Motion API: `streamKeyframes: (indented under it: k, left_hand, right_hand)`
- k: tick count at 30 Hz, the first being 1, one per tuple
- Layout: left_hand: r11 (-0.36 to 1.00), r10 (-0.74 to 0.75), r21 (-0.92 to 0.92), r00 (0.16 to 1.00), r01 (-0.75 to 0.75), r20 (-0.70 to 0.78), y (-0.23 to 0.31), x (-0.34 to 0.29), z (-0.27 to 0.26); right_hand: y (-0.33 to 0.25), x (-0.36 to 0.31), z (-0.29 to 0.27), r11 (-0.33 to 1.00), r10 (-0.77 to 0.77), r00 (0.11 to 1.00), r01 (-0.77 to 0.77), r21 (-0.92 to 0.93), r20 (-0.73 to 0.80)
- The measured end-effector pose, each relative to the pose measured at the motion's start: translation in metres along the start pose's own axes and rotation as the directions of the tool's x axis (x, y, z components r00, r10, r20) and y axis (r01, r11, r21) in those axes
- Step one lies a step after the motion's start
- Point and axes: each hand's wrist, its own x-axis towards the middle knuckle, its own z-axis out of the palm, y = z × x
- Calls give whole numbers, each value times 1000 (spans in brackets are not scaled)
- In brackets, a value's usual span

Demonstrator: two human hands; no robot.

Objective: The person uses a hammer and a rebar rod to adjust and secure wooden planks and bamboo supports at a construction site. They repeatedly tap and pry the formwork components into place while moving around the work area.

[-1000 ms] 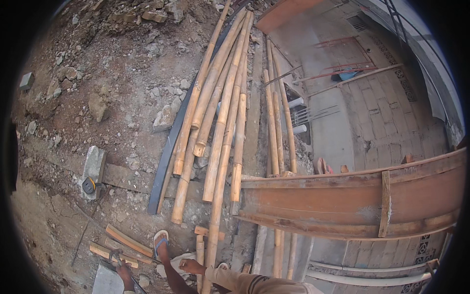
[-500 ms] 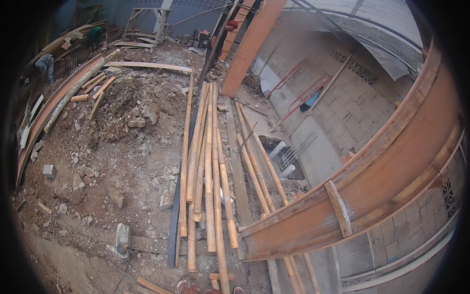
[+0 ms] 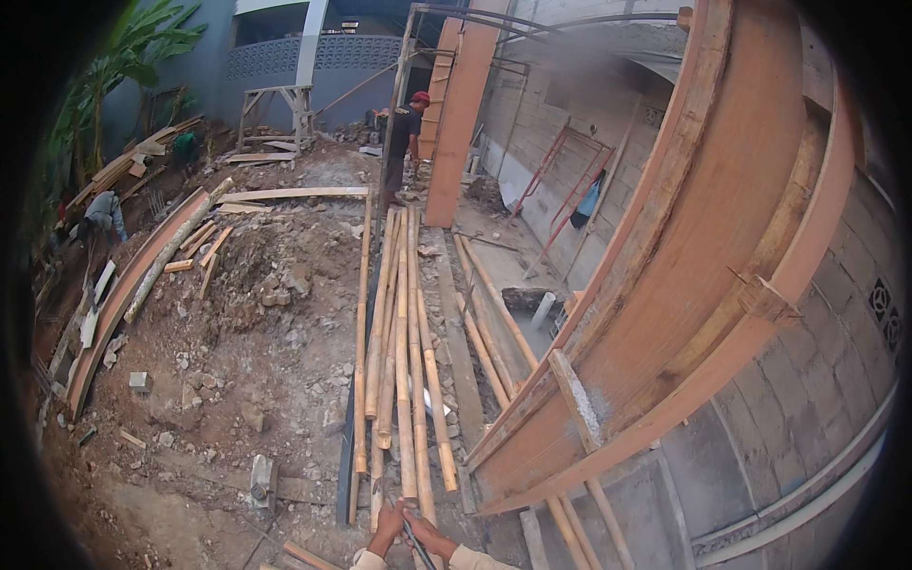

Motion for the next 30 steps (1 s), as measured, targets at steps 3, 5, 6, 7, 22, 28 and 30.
streamKeyframes:
  k: [3,5,6,7,22,28,30]
  left_hand:
    - [910,20,399,972,-116,235,-15,24,-14]
    - [785,126,513,900,-347,416,28,-1,14]
    - [812,149,448,876,-374,459,70,-23,24]
    - [843,234,311,819,-439,524,122,-48,28]
    - [105,954,-769,-154,-630,256,462,-337,109]
    - [-184,922,-758,-378,-626,88,476,-361,119]
    - [-389,802,-658,-588,-645,104,479,-341,121]
  right_hand:
    - [-10,-26,-8,969,-59,995,37,-245,-83]
    - [8,-44,-76,960,3,982,-56,-276,-188]
    - [23,-54,-101,946,-8,965,-79,-316,-263]
    - [38,-63,-121,928,-25,946,-98,-359,-323]
    - [368,-137,-276,819,95,678,-470,-330,-729]
    - [375,-154,-252,776,105,755,-469,-421,-648]
    - [371,-154,-247,675,-139,766,-390,-626,-628]
